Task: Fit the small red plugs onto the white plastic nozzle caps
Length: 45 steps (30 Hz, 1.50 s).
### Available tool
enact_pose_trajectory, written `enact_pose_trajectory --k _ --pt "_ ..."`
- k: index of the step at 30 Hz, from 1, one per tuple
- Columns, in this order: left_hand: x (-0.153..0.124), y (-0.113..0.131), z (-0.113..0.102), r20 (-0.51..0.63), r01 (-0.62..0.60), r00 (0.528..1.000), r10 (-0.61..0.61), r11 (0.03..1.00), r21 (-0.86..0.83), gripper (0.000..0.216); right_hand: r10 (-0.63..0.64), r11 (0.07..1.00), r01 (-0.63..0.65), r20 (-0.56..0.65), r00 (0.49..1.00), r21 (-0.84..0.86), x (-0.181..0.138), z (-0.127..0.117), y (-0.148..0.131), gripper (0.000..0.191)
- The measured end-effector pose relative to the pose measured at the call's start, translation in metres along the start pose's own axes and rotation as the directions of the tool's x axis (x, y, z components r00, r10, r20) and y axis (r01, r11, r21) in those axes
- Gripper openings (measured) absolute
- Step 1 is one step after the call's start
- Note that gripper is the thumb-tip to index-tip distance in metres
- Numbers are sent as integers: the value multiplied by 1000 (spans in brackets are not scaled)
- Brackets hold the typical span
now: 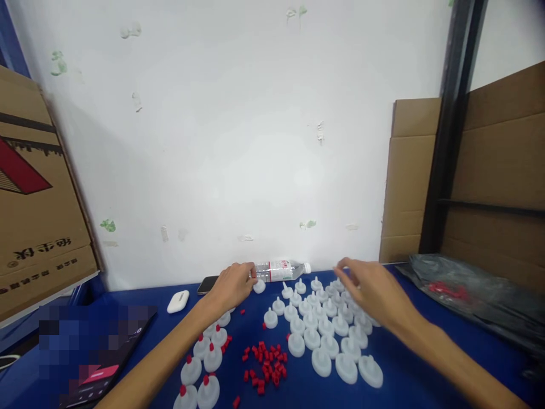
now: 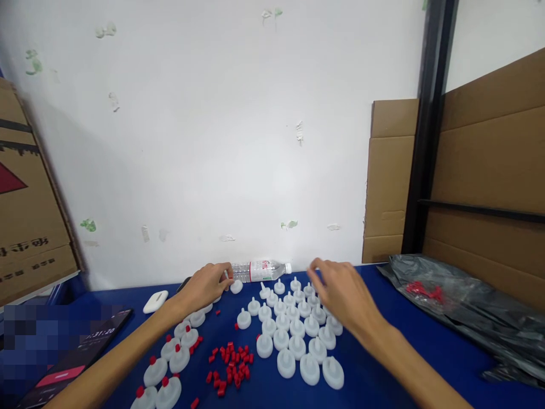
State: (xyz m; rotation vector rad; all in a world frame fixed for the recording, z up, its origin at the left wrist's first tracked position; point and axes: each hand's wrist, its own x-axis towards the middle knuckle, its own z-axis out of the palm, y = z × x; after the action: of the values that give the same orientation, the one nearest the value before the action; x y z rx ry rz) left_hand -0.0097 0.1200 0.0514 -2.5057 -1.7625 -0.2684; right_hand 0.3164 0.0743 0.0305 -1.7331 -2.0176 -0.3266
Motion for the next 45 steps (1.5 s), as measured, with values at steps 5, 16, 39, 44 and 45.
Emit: enact_pose_trajectory --k 5,16,39,44,45 --pt "-31 61 -28 -96 -156 985 146 982 -106 22 -208 938 225 -92 974 264 -29 8 -54 50" --pt "-53 102 -26 -163 -360 921 353 933 -17 27 -267 811 265 -73 961 522 -46 -1 -77 24" --pt "-24 45 -41 110 -232 941 321 844 -483 48 -79 997 76 -232 970 -25 -15 4 -17 32" --pt "-22 35 -28 77 -117 989 128 983 -140 36 123 990 -137 -235 964 -43 4 -10 19 32" --pt "-21 33 -23 97 -94 990 102 992 -85 33 153 985 -168 -226 962 -49 6 -11 23 32"
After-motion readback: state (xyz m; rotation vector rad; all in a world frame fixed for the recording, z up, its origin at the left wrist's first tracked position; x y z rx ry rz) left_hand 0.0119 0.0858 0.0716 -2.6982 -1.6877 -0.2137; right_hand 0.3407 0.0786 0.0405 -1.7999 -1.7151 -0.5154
